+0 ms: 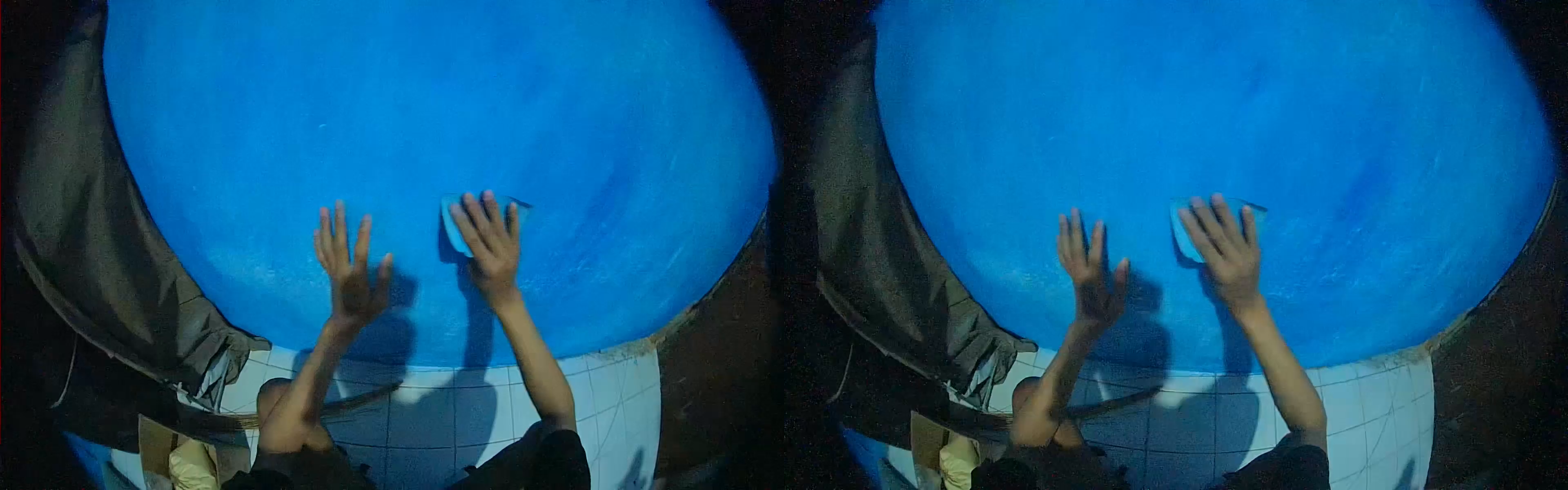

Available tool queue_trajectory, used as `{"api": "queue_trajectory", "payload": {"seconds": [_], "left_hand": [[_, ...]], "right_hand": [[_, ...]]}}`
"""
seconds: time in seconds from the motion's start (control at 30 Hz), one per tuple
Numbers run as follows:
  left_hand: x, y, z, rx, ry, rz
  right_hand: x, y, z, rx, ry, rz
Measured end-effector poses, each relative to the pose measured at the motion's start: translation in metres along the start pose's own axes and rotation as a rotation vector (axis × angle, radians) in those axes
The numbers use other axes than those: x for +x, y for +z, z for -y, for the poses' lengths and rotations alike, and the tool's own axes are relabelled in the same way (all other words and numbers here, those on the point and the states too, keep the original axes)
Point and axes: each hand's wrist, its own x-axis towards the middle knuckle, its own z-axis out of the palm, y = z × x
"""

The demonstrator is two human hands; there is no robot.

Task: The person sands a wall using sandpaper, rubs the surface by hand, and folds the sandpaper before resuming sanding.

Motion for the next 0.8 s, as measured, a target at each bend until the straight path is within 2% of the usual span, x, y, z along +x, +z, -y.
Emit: {"api": "queue_trajectory", "payload": {"seconds": [0.03,0.1,0.17,0.23,0.3,0.37,0.47,0.57,0.63,0.7,0.77,0.8], "left_hand": [[-0.001,-0.002,0.000,0.039,-0.016,0.038],[-0.004,0.000,0.001,0.061,-0.031,0.075],[-0.008,0.003,0.004,0.119,-0.008,0.081],[-0.005,0.001,0.001,0.093,-0.006,0.075],[-0.001,-0.002,-0.003,0.076,-0.015,0.058],[0.002,-0.003,-0.008,0.090,-0.016,0.057],[-0.001,-0.004,-0.004,0.099,-0.026,0.101],[0.001,-0.003,-0.006,0.072,-0.014,0.074],[0.001,-0.004,-0.007,0.063,-0.011,0.081],[0.002,-0.004,-0.009,0.055,-0.023,0.071],[0.003,-0.006,-0.011,0.087,-0.033,0.088],[0.003,-0.006,-0.011,0.079,-0.033,0.085]], "right_hand": [[0.001,-0.001,0.001,-0.013,0.059,-0.055],[0.001,0.000,0.014,0.067,0.076,0.003],[-0.003,0.004,0.020,0.136,-0.084,0.042],[-0.001,-0.001,0.009,0.138,-0.097,0.013],[0.003,-0.014,-0.007,0.094,0.101,-0.092],[0.001,-0.004,-0.011,0.017,0.094,-0.166],[0.002,-0.002,0.007,0.124,-0.039,0.027],[0.005,-0.008,-0.001,0.158,-0.108,0.046],[0.007,-0.015,-0.012,0.109,-0.033,0.007],[0.009,-0.019,-0.019,-0.025,0.151,-0.164],[0.001,-0.003,0.005,-0.013,0.159,-0.130],[-0.005,0.008,0.018,0.160,0.004,-0.006]]}}
